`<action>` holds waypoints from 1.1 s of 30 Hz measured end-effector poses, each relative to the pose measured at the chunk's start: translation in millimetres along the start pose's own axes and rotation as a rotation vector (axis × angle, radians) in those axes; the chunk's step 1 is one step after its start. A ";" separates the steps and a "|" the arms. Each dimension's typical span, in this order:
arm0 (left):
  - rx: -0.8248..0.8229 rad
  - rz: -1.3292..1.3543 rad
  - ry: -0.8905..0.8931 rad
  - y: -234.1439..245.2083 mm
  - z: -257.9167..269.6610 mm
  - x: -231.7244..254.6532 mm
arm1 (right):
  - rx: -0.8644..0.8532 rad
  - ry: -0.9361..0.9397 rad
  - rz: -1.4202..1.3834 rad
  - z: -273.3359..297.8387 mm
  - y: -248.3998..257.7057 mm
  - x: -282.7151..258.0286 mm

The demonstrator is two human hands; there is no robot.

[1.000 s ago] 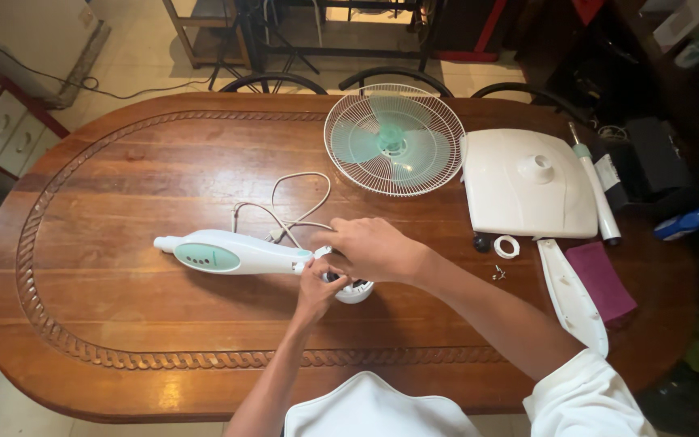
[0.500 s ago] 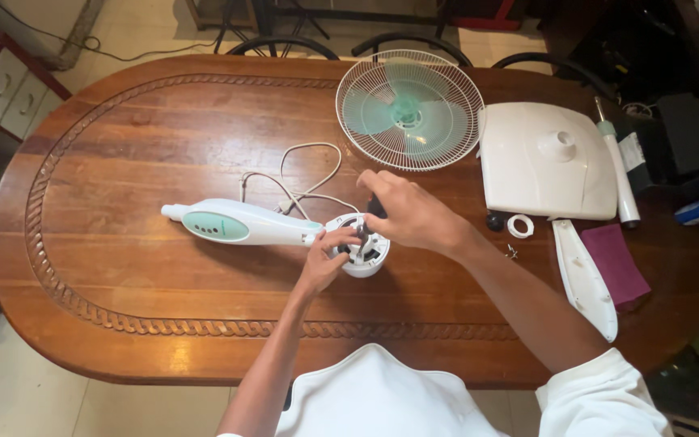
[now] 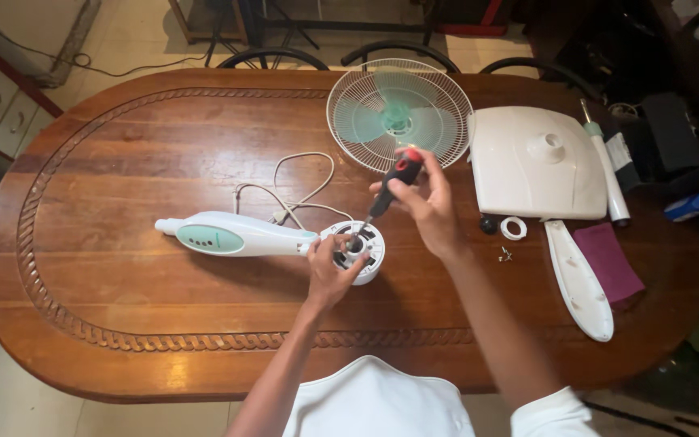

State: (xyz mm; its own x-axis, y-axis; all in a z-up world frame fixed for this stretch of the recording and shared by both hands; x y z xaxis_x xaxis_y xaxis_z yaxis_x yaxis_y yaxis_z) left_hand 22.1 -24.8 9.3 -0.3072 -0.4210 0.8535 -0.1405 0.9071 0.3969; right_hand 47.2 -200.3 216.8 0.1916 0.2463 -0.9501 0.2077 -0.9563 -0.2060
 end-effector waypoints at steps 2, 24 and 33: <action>0.026 -0.098 -0.085 -7.6 -0.6 8.2 | 0.051 0.027 -0.209 6.4 2.8 8.8; -0.001 -0.202 -0.125 -8.7 -1.4 27.9 | 0.168 0.262 0.018 1.7 6.6 94.2; 0.002 -0.211 -0.134 -9.4 -0.1 29.8 | 0.328 0.306 0.285 2.7 -2.8 91.1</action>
State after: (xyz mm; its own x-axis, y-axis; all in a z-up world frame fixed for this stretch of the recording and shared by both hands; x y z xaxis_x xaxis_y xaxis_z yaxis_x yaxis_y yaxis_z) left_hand 14.3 -45.8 31.0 -0.3928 -0.5969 0.6995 -0.2168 0.7994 0.5603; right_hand 61.5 -175.5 130.2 0.4783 -0.0423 -0.8772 -0.1949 -0.9790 -0.0591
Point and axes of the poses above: each hand's wrist, its own z-axis away from the middle knuckle, its own y-axis out of the back of the hand, x = y × z, the point moved 3 cm from there along -z, towards the middle knuckle, and after that the axes turned 2 degrees about z, right-handed, at the moved point
